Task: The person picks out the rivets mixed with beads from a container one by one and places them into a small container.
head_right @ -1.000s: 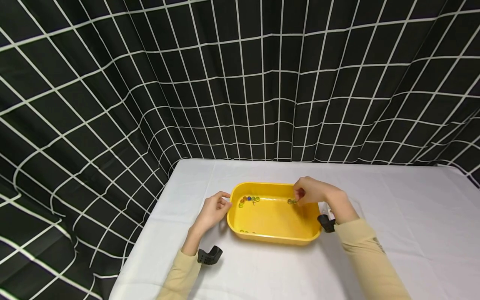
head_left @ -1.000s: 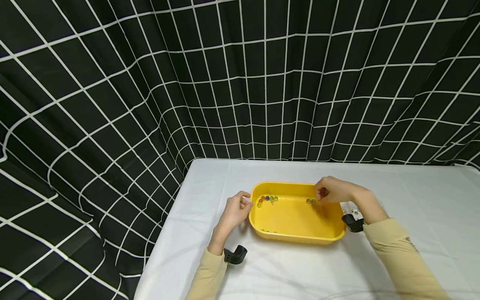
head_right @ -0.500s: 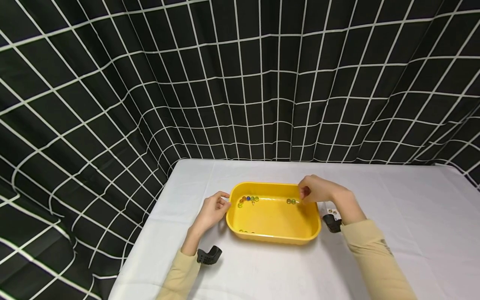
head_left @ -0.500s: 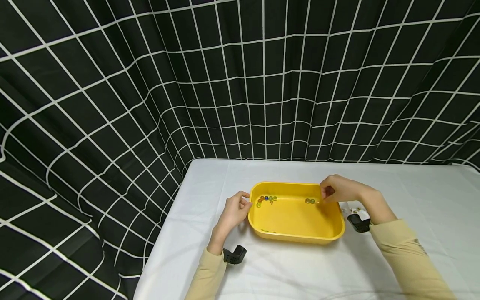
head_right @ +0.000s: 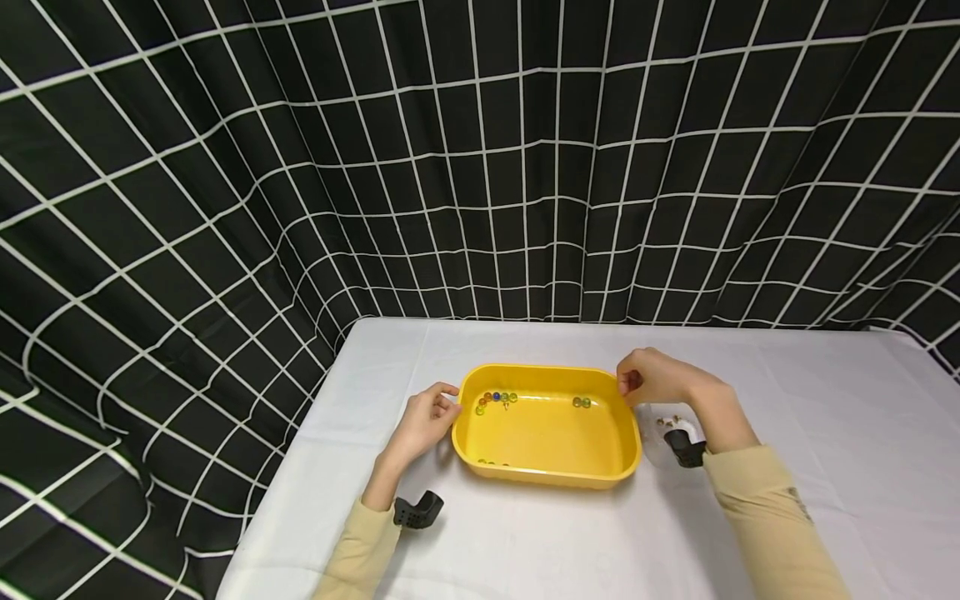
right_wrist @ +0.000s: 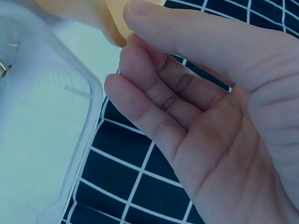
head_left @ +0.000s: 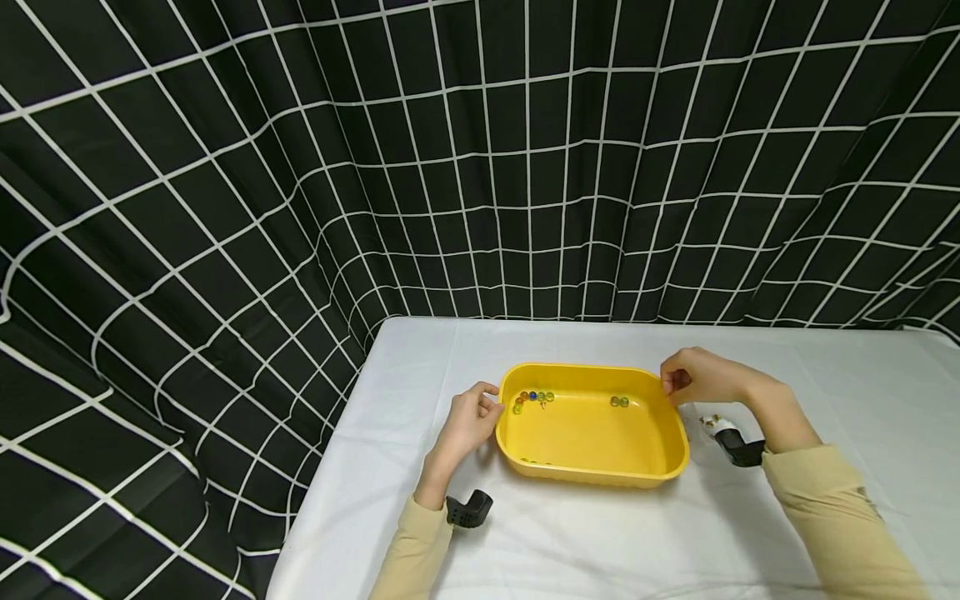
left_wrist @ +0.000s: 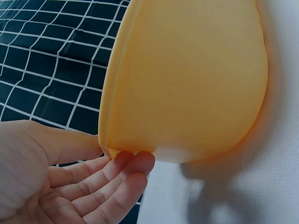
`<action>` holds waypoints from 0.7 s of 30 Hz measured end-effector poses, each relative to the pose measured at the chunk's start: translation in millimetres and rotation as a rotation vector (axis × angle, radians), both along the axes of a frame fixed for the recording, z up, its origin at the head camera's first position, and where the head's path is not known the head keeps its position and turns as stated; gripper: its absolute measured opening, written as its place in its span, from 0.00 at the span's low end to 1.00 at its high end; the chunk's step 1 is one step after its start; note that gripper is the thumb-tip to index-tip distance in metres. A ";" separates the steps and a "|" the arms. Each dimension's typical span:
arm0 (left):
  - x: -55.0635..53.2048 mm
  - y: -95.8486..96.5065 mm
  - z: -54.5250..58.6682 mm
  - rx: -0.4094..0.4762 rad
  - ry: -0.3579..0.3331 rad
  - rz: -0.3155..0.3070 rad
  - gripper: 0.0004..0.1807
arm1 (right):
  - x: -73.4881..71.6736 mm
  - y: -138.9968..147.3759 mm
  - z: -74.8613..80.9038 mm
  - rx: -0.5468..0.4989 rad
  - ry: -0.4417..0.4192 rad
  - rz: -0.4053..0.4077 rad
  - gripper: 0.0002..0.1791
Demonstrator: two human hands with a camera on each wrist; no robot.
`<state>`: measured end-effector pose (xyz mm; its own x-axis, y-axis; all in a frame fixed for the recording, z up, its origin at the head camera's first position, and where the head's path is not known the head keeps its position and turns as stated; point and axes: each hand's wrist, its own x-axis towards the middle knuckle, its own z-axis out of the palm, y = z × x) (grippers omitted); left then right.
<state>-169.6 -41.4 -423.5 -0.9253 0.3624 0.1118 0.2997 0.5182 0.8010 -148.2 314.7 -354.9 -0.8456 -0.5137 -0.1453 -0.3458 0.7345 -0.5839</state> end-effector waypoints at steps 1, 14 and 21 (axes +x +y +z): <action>-0.1 -0.1 0.0 0.001 0.002 0.000 0.13 | 0.3 1.1 0.2 -0.004 0.001 -0.001 0.10; -0.3 -0.5 -0.6 -0.003 -0.004 -0.005 0.14 | 6.4 14.0 1.1 0.011 0.014 -0.030 0.08; -0.5 -0.6 -1.1 -0.005 0.000 -0.005 0.14 | 14.5 20.3 3.1 -0.002 0.039 -0.045 0.09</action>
